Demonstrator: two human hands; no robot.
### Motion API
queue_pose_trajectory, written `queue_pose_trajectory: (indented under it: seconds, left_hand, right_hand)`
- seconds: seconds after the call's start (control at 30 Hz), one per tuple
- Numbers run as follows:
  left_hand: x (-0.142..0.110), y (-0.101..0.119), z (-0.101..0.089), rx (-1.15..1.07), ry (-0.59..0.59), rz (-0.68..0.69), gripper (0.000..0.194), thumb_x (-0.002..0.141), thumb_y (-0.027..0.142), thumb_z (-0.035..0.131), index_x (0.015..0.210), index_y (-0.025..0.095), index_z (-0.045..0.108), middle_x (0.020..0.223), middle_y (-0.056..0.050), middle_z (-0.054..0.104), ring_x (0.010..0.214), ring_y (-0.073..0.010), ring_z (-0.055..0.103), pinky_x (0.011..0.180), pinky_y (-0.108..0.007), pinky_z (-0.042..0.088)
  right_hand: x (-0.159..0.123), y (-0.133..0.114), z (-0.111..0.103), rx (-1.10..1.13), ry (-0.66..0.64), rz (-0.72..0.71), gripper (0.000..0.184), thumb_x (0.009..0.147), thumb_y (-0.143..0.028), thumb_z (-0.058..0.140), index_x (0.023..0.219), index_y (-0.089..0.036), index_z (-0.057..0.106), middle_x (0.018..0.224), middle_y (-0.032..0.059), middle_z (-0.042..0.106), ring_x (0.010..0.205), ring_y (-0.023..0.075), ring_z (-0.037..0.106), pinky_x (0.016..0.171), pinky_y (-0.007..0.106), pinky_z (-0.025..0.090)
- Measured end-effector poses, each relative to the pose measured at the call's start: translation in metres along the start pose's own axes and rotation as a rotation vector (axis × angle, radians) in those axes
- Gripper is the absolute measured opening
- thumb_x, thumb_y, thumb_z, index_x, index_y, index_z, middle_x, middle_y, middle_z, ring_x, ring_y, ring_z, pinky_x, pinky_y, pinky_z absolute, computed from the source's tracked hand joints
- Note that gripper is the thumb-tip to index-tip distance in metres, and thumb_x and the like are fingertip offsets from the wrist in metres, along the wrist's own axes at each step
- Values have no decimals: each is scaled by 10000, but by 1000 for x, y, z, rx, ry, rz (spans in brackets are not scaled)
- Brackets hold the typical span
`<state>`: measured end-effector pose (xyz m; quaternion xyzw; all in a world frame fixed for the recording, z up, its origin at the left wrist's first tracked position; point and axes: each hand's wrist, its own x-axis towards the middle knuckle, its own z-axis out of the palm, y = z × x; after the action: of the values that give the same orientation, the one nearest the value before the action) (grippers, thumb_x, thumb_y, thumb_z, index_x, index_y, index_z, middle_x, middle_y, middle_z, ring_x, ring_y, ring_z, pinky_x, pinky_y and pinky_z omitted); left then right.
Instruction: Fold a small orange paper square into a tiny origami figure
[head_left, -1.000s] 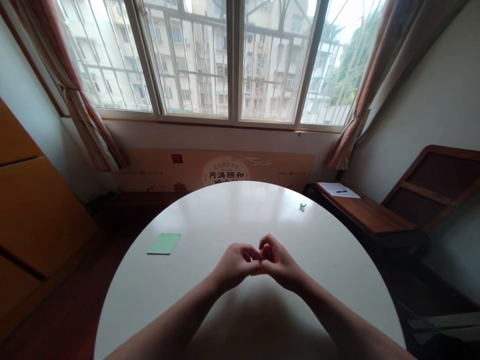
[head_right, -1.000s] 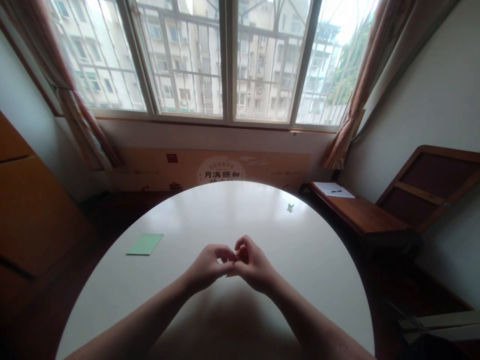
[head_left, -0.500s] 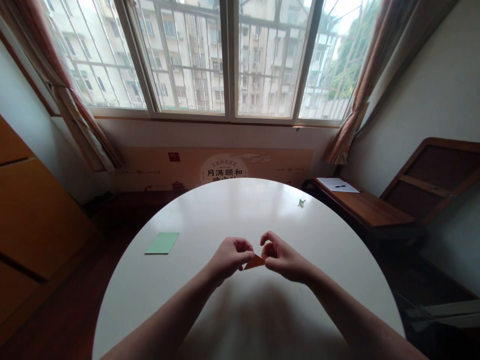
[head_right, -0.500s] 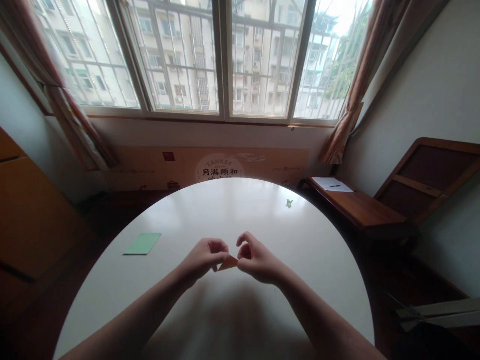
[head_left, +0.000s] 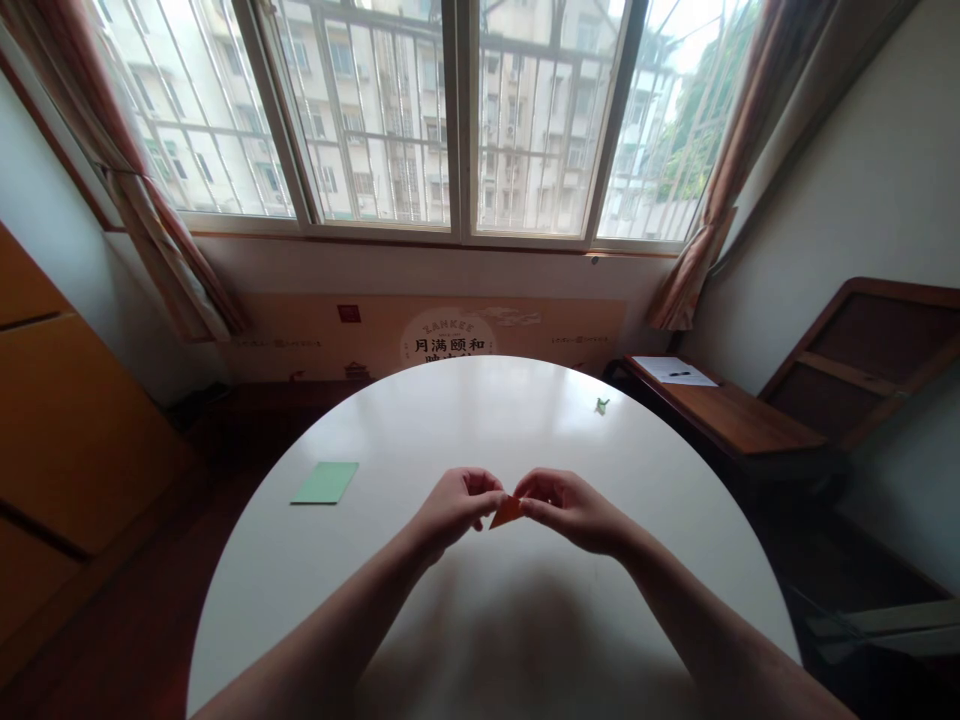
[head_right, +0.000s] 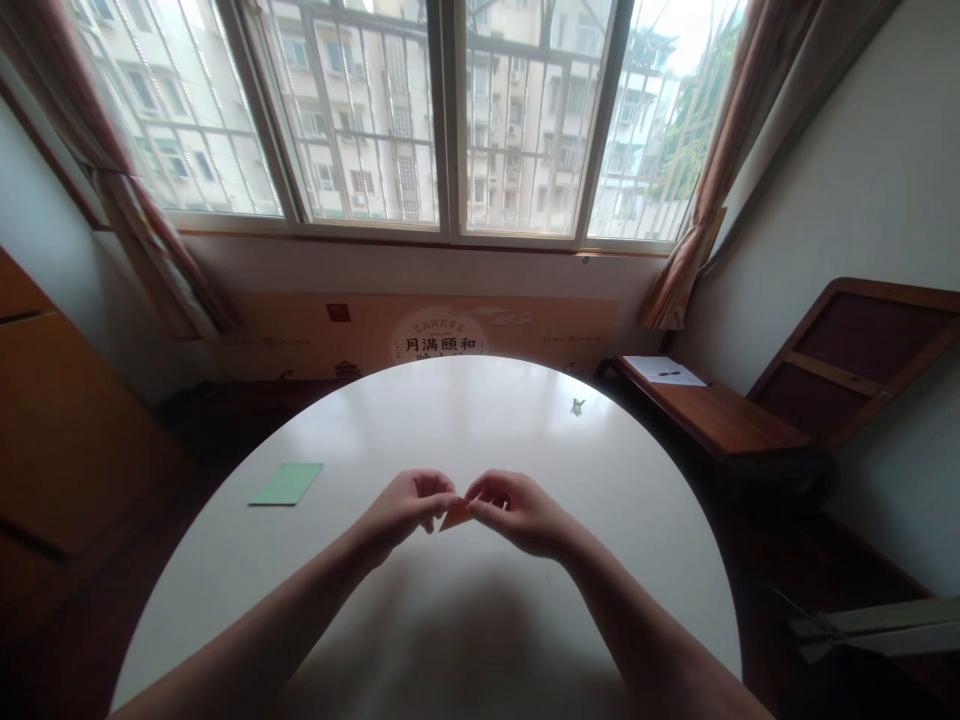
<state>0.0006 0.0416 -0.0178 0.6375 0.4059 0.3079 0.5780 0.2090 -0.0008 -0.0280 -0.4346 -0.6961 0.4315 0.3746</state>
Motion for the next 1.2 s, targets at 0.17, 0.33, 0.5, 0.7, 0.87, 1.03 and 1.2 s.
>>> queue_pose_trajectory:
  seconds: [0.17, 0.33, 0.5, 0.7, 0.87, 1.03, 1.2]
  left_hand:
    - [1, -2, 0, -2, -10, 46, 262, 682, 394, 730, 756, 145, 696, 709, -36, 679, 646, -153, 585, 546, -245, 458]
    - [0, -3, 1, 29, 21, 93, 259, 722, 394, 711, 776, 141, 699, 781, -72, 726, 700, -178, 624, 554, -251, 472]
    - [1, -7, 0, 79, 26, 105, 276, 742, 407, 711, 790, 135, 718, 749, -65, 715, 650, -167, 607, 532, -251, 465]
    - [0, -8, 3, 180, 4, 130, 271, 740, 403, 733, 741, 132, 731, 640, -28, 653, 547, -125, 500, 465, -223, 372]
    - [-2, -6, 5, 225, 4, 178, 253, 759, 397, 703, 742, 145, 718, 656, -22, 648, 596, -140, 525, 513, -233, 403]
    - [-4, -5, 7, 264, 20, 225, 205, 763, 358, 665, 737, 155, 684, 698, -29, 652, 665, -160, 560, 551, -237, 414]
    - [-5, -6, 9, 294, 33, 255, 121, 734, 277, 608, 688, 166, 619, 680, -13, 609, 664, -156, 543, 559, -239, 411]
  right_hand:
    - [0, 4, 6, -40, 34, 20, 219, 886, -347, 673, 766, -171, 723, 725, 39, 715, 648, 155, 573, 621, 265, 416]
    - [2, 8, 5, -23, 44, 39, 313, 892, -449, 675, 801, -159, 751, 737, 66, 744, 603, 160, 599, 590, 271, 461]
    - [2, 5, 3, -33, 58, 6, 255, 882, -408, 700, 921, -170, 784, 855, 74, 769, 724, 190, 661, 643, 277, 486]
    - [4, 5, 8, -8, 140, -19, 229, 866, -372, 708, 893, -153, 770, 799, 65, 753, 703, 180, 652, 619, 262, 467]
    - [4, 5, 12, -5, 153, -17, 175, 856, -319, 703, 840, -154, 761, 761, 44, 743, 651, 152, 615, 594, 248, 438]
    - [4, 6, 15, -12, 174, -22, 127, 854, -269, 687, 840, -162, 753, 768, 34, 738, 652, 145, 608, 590, 242, 426]
    - [4, 7, 19, 0, 143, -26, 141, 863, -288, 688, 842, -160, 742, 776, 36, 732, 643, 141, 601, 577, 237, 421]
